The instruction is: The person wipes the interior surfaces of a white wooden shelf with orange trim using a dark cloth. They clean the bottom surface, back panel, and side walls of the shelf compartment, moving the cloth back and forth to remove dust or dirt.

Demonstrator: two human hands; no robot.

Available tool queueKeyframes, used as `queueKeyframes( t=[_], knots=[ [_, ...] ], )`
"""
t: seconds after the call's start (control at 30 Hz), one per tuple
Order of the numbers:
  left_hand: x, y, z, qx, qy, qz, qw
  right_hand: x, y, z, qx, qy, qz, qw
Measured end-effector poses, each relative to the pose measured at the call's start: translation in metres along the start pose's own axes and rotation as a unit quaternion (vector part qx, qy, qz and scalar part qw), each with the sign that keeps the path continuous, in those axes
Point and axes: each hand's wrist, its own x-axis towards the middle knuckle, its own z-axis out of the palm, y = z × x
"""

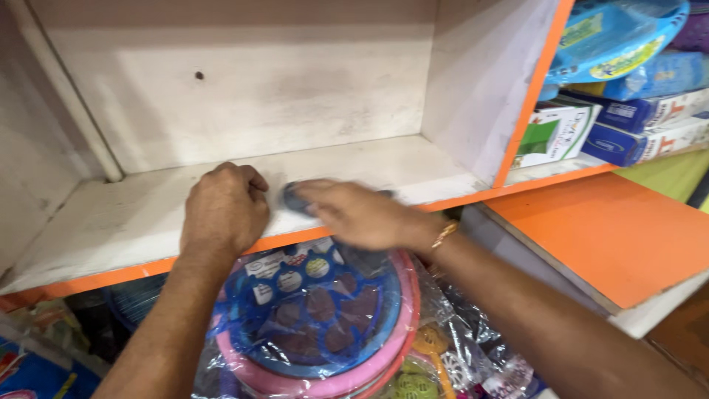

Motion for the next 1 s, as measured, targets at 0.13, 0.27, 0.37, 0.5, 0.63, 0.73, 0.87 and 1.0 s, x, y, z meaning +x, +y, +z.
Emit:
queueKeyframes(
  t=[0.13, 0.27, 0.37, 0.5, 0.63, 0.73, 0.87, 1.0],
  knots=[
    [-0.001, 0.001, -0.004, -0.019, -0.009, -0.019, 1.000, -0.017, 0.033, -0.056, -0.046, -0.050, 0.326, 0.943],
    [-0.001, 0.004, -0.005, -0.015, -0.003, -0.002, 1.000, -0.007, 0.026, -0.055, -0.089, -0.014, 0.439, 0.894],
    [-0.002, 0.002, -0.004, -0.018, 0.007, 0.010, 1.000, 0.006, -0.004, -0.015, 0.021, -0.008, 0.238, 0.971],
    [-0.001, -0.003, 0.000, -0.014, 0.014, 0.011, 1.000, 0.013, -0.016, -0.010, 0.037, -0.084, 0.087, 0.992],
    [-0.001, -0.003, 0.001, -0.020, 0.021, 0.018, 0.999, 0.028, -0.002, -0.044, -0.043, -0.112, 0.295, 0.948],
    [-0.001, -0.002, -0.002, -0.026, 0.003, -0.001, 1.000, 0.045, -0.002, -0.035, -0.045, -0.127, 0.387, 0.912],
    [-0.001, 0.001, -0.004, -0.022, -0.008, -0.030, 0.999, 0.042, -0.014, 0.010, -0.031, -0.038, 0.053, 0.997],
    [-0.005, 0.001, -0.004, -0.024, -0.006, -0.024, 0.999, 0.010, 0.019, -0.011, 0.091, -0.109, 0.173, 0.974]
  ],
)
